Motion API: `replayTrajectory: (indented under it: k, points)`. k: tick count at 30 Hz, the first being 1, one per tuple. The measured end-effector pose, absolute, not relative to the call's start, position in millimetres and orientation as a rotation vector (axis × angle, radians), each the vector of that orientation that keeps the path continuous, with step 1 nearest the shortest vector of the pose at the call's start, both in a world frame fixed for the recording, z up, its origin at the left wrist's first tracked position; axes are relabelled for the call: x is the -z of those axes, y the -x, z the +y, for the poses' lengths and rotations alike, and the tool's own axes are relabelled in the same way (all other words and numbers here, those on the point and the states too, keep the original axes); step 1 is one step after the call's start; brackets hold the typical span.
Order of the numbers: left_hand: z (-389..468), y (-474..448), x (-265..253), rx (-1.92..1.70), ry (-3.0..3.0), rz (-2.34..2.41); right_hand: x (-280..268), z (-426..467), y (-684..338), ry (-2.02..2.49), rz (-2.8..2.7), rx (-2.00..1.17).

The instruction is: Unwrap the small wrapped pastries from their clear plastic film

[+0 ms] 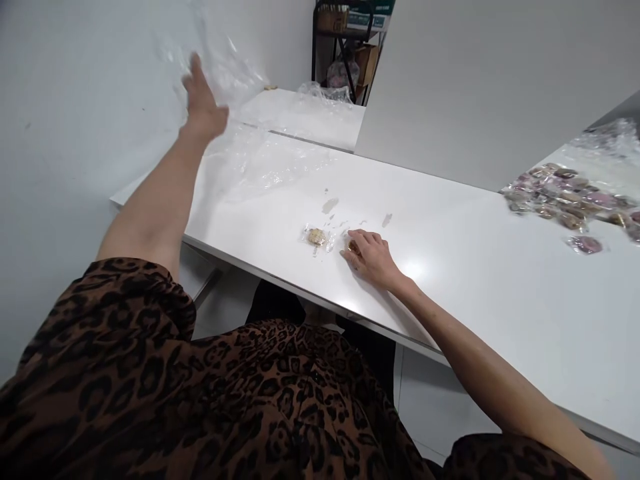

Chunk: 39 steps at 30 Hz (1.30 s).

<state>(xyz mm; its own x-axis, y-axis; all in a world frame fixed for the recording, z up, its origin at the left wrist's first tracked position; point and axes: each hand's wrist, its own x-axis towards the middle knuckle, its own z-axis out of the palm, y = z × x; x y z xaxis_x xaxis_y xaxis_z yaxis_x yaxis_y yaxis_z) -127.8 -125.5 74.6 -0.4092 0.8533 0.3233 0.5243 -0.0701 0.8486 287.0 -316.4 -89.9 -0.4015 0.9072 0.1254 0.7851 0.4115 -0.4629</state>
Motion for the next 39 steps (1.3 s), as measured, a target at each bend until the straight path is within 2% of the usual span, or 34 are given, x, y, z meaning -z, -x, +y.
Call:
replayTrajectory:
  k: [3,6,10,12,14,21,27,33,39]
  points:
    - [-144.2,113.7,-37.7,-1.130,-1.514,2.149,92.1,-314.8,-286.9,1.433,-2.317,-0.455]
    - [-178.7,82.5,-7.7,-0.935,-1.899,2.214,83.8,-308.9,-286.7,1.501,-2.185,-0.634]
    - [-244.8,28.2,25.8,-0.609,-2.306,1.742,68.7,-300.4,-265.2,1.454,-2.031,-0.771]
    - [-272.9,6.9,38.5,-0.367,-2.331,1.539,65.6,-297.4,-248.3,1.378,-2.082,-0.747]
    - [-291.1,-6.0,47.0,-0.290,-2.310,1.446,66.0,-294.8,-234.5,1.278,-2.197,-0.736]
    - [-302.4,-17.9,62.8,-0.602,-1.839,1.364,71.8,-293.7,-233.5,1.119,-2.473,-0.822]
    - [-314.4,-48.0,67.6,-0.826,-1.320,1.162,64.7,-324.6,-247.9,1.127,-2.510,-0.707]
    - [-324.1,-88.7,56.0,-0.790,-1.159,1.007,71.8,-363.1,-279.5,1.123,-2.327,-0.795]
    - [-322.5,-111.4,54.6,-0.802,-1.336,0.963,60.9,-331.4,-371.9,1.723,-1.665,-0.587]
